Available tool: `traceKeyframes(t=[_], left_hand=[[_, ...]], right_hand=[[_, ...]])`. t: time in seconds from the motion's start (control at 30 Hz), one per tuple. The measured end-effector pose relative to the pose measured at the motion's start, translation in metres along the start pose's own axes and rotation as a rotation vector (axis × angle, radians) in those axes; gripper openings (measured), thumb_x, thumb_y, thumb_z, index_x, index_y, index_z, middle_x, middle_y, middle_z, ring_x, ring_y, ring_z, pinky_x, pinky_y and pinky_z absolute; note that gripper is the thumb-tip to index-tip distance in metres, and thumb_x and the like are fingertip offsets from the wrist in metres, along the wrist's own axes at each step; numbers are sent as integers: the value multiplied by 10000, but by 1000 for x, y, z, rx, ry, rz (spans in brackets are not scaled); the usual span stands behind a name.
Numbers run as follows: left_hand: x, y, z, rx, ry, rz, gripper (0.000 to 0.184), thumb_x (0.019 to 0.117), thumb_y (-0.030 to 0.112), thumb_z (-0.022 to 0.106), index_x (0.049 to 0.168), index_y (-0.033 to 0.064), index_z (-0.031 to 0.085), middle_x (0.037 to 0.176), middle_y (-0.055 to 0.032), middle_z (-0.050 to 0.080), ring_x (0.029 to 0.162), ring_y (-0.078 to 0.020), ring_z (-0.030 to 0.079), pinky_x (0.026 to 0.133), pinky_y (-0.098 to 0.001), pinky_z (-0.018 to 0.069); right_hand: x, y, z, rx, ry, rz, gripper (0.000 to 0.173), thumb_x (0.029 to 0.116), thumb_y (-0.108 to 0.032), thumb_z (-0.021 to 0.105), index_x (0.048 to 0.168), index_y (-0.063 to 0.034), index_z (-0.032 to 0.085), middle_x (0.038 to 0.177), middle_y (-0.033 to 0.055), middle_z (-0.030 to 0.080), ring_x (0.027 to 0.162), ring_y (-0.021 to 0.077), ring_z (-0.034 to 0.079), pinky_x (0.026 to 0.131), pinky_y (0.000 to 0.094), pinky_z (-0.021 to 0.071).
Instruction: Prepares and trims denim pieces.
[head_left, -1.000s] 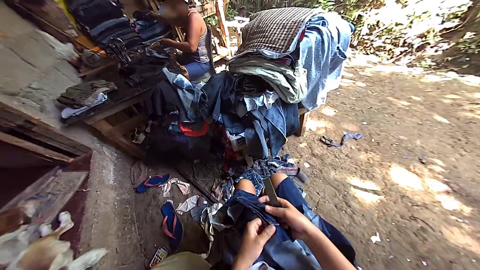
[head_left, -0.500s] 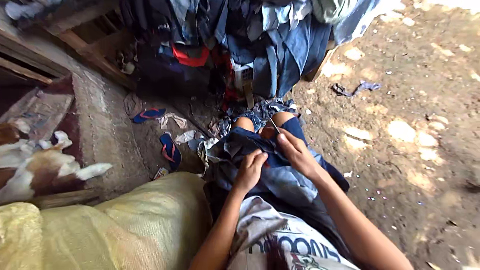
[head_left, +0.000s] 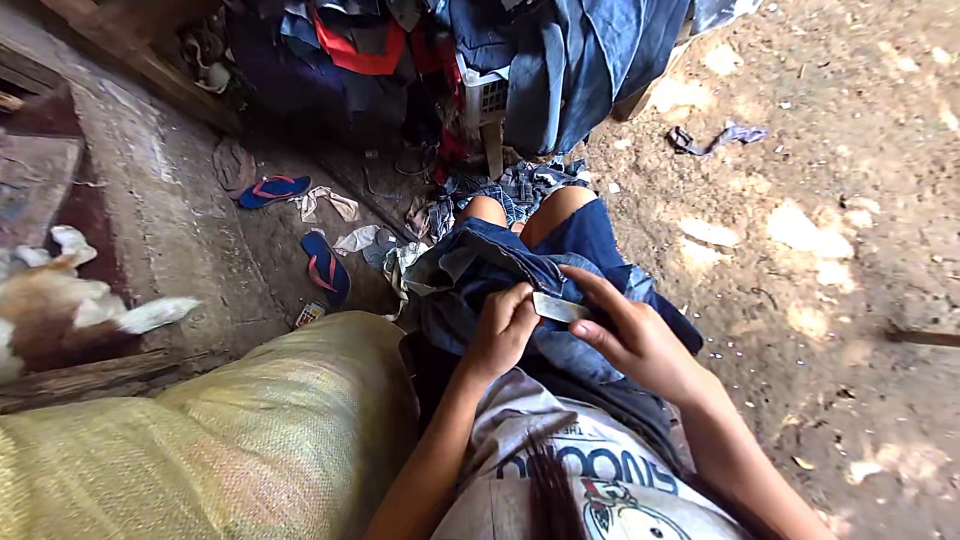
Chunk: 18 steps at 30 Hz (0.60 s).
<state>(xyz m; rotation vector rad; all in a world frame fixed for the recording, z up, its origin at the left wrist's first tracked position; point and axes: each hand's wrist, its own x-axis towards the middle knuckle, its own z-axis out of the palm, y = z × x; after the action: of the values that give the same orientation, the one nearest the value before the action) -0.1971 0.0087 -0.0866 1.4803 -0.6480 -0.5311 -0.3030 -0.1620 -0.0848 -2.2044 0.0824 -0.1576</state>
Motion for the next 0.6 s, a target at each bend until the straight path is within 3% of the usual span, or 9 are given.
traceKeyframes(t=[0.13, 0.23, 0.33, 0.47, 0.6], left_hand=[[0, 1, -3, 29, -30, 46, 233, 977, -1, 445, 827, -80, 605, 735, 42, 576, 746, 111, 530, 725, -100, 442], [-2, 1, -2, 51, -26, 67, 238, 977, 13, 462, 823, -96, 608, 731, 14, 585, 735, 101, 527, 709, -98, 433], [-6, 0, 1, 53, -32, 73, 218, 955, 3, 490, 892, -141, 640, 813, -66, 662, 822, 70, 594, 795, -123, 477], [-7, 2, -1, 77, -65, 96, 196, 952, 9, 515, 894, -120, 650, 834, -75, 675, 863, 51, 618, 832, -137, 491], [-4, 4, -3, 224, -75, 130, 227, 958, 46, 514, 891, -101, 674, 819, -130, 681, 845, -36, 648, 829, -177, 501]], right_hand=[[-1, 1, 6, -13, 55, -27, 667, 1045, -574, 414, 1452, -60, 536, 722, 55, 604, 575, 135, 537, 535, 331, 481], [-3, 1, 13, -5, 108, -22, 671, 1042, -577, 425, 1448, -56, 541, 737, 66, 624, 587, 130, 549, 544, 320, 483], [-2, 1, 18, 2, 129, -21, 672, 1035, -570, 450, 1446, -44, 535, 720, 61, 610, 579, 120, 538, 543, 306, 477], [-1, 0, 18, 22, 129, -62, 651, 1040, -559, 458, 1458, -65, 523, 726, 65, 613, 595, 117, 546, 564, 291, 482], [-1, -1, 19, 47, 153, -104, 556, 1069, -507, 422, 1370, -90, 630, 914, 140, 704, 724, 139, 645, 645, 285, 522]])
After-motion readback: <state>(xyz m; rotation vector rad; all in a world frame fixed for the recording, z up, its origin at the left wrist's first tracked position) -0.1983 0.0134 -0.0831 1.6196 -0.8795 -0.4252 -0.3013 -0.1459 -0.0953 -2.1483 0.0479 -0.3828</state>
